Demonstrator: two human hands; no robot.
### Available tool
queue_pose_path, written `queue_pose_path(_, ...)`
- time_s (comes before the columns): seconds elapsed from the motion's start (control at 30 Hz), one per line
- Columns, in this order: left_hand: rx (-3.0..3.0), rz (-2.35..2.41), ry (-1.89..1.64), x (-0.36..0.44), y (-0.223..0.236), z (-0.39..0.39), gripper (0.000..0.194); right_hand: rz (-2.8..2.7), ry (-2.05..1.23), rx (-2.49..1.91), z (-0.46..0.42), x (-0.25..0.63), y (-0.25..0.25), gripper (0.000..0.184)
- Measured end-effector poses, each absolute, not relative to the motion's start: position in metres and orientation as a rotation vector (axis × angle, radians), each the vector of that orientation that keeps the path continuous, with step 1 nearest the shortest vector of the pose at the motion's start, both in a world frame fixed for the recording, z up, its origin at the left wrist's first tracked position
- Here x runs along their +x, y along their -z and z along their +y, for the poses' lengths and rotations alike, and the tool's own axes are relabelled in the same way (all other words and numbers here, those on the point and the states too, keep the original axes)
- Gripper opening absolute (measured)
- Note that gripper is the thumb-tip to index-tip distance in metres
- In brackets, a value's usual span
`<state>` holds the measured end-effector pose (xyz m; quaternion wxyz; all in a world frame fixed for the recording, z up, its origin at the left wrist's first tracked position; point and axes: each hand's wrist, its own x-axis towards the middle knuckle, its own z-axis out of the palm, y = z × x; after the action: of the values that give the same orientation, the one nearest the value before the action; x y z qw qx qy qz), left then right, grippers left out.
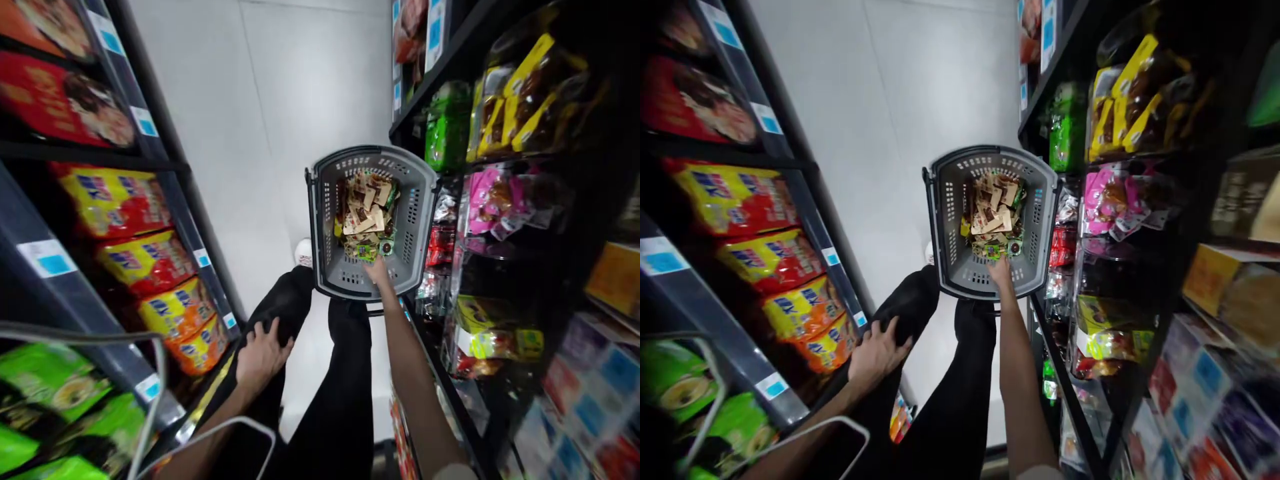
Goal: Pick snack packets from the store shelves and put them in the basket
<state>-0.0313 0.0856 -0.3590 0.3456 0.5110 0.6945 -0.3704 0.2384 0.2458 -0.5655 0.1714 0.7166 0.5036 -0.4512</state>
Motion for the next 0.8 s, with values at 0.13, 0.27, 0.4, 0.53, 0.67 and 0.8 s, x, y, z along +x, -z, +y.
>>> queue_pose_path(0.13, 1.431, 1.849, 0.958, -0.029, 0.368, 0.098, 0.055, 1.197, 1.220, 2.151, 0.244, 0.237, 0.630, 0.060)
queue_pose_path(0.27, 1.544, 1.827, 0.917, -0.033, 0.372, 0.103, 0.050, 1.031, 1.176, 2.253, 0.230, 0.227, 0.671, 0.074)
queue_pose_path(0.4, 1.580, 1.809, 0.909, -0.044, 0.375, 0.106, 0.048, 0.937, 1.130, 2.309, 0.222, 0.211, 0.698, 0.082)
queue_pose_path(0.53, 1.551, 1.803, 0.923, -0.054, 0.376, 0.111, 0.047, 0.889, 1.051, 2.330, 0.221, 0.205, 0.713, 0.076)
queue_pose_path(0.67, 1.510, 1.821, 0.901, -0.061, 0.377, 0.110, 0.047, 0.941, 1.039, 2.322, 0.216, 0.207, 0.714, 0.040)
queue_pose_path(0.8, 1.496, 1.839, 0.818, -0.066, 0.378, 0.106, 0.049, 1.067, 1.129, 2.292, 0.209, 0.202, 0.713, 0.042)
